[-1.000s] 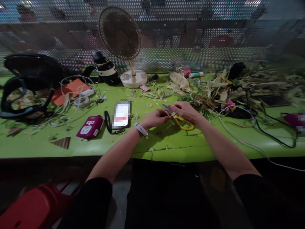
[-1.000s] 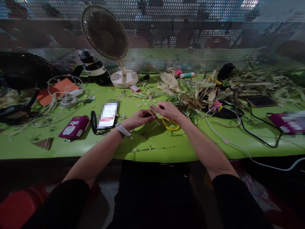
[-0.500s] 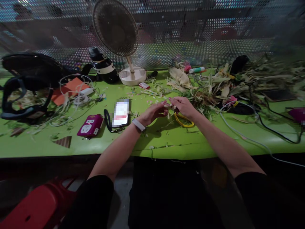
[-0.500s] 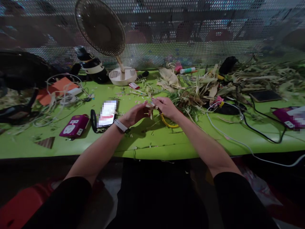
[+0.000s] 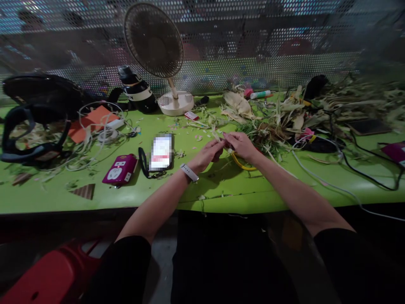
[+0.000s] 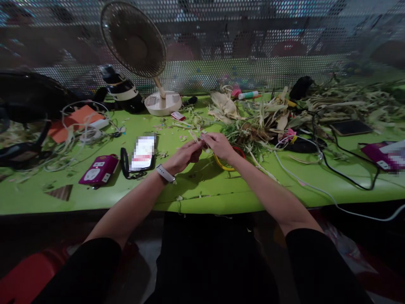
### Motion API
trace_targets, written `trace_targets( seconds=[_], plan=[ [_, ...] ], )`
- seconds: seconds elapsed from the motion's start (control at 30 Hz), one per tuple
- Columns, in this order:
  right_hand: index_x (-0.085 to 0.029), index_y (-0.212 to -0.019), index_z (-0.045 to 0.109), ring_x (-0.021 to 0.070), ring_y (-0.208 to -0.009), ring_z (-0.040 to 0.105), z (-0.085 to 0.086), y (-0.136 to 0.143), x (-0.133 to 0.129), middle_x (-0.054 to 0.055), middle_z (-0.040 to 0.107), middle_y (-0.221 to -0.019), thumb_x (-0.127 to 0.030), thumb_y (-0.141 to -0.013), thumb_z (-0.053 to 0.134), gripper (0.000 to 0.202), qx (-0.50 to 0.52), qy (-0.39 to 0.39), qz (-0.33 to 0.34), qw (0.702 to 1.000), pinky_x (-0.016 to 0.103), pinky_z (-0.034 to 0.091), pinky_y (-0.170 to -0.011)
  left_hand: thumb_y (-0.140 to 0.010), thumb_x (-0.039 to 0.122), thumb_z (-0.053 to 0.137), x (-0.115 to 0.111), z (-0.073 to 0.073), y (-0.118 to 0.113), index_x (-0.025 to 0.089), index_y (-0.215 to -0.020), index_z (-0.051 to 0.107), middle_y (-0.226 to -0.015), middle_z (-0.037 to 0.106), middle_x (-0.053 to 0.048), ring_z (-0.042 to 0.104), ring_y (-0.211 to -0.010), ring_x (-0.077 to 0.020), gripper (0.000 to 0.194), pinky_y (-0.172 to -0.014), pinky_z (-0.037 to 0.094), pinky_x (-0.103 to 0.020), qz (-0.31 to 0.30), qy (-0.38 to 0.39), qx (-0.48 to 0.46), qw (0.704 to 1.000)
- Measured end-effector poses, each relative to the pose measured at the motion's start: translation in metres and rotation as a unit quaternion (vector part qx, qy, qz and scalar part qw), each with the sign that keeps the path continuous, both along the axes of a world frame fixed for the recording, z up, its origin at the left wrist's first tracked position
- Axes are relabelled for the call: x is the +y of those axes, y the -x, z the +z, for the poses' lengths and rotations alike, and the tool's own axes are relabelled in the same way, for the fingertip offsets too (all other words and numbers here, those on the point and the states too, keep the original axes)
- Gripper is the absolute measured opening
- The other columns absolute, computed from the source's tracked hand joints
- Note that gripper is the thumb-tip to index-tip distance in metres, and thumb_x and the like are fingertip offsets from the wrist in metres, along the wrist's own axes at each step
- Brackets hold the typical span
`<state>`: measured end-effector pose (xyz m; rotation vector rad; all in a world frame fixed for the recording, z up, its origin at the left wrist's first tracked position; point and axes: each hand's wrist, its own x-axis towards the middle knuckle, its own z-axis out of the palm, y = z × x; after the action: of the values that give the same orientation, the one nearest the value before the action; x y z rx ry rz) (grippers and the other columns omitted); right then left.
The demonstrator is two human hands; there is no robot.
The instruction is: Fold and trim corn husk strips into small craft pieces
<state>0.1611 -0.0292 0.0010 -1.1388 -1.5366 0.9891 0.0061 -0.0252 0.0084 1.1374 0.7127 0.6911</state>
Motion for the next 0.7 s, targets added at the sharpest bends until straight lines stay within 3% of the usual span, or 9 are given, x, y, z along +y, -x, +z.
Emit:
trace_targets(
  seconds=[0.13,0.43,0.53,0.6,0.7],
  plan=[
    [-0.021,-0.055,0.043,0.0073,-0.047,0.028,-0.002,0.001,0.002,-0.006,0.036,-0.049,-0.074,-0.072,0.060,0.058,0.054,0.033,0.004,0.998,0.026,0.023,-0.047,-0.084,0.041,0.068,0.002,0.001,0.002,0.016,-0.076,0.051,-0.052,0.031,0.010,0.022,-0.043,-0.0029,0.031,-0.044,0.016,-0.018,-0.031,-0.031,0.026,0.999],
    [-0.021,-0.054,0.044,0.0073,-0.043,0.028,0.005,-0.007,0.000,-0.006,0.036,-0.045,-0.064,-0.076,0.062,0.052,0.018,0.065,0.002,0.998,0.026,0.021,-0.044,-0.089,0.035,0.059,0.005,0.000,0.007,0.016,-0.074,0.053,-0.052,0.030,0.009,0.024,-0.045,-0.0037,0.026,-0.046,0.018,-0.020,-0.064,-0.051,0.073,0.994],
    [-0.020,-0.058,0.046,0.0093,-0.047,0.035,0.013,-0.015,-0.003,-0.004,0.042,-0.050,-0.059,-0.082,0.058,0.047,-0.009,0.084,0.027,0.996,0.026,0.028,-0.048,-0.087,0.037,0.059,0.003,-0.002,0.008,0.015,-0.077,0.056,-0.054,0.034,0.008,0.028,-0.047,-0.0047,0.025,-0.047,0.022,-0.020,-0.077,-0.067,0.081,0.991],
    [-0.020,-0.062,0.046,0.0107,-0.054,0.041,0.020,-0.019,-0.007,-0.002,0.046,-0.056,-0.054,-0.087,0.051,0.043,-0.033,0.053,0.019,0.998,0.026,0.032,-0.053,-0.085,0.039,0.061,0.002,-0.003,0.007,0.014,-0.081,0.060,-0.056,0.038,0.007,0.031,-0.049,-0.0050,0.025,-0.048,0.023,-0.021,-0.089,-0.086,0.102,0.987],
    [-0.019,-0.061,0.046,0.0101,-0.056,0.038,0.025,-0.018,-0.013,-0.004,0.043,-0.056,-0.055,-0.085,0.055,0.045,-0.134,0.018,0.057,0.989,0.026,0.029,-0.056,-0.079,0.038,0.069,0.002,-0.005,0.004,0.013,-0.083,0.063,-0.066,0.052,0.003,0.040,-0.057,-0.0060,0.026,-0.055,0.030,-0.021,-0.105,-0.136,0.127,0.977]
  ],
)
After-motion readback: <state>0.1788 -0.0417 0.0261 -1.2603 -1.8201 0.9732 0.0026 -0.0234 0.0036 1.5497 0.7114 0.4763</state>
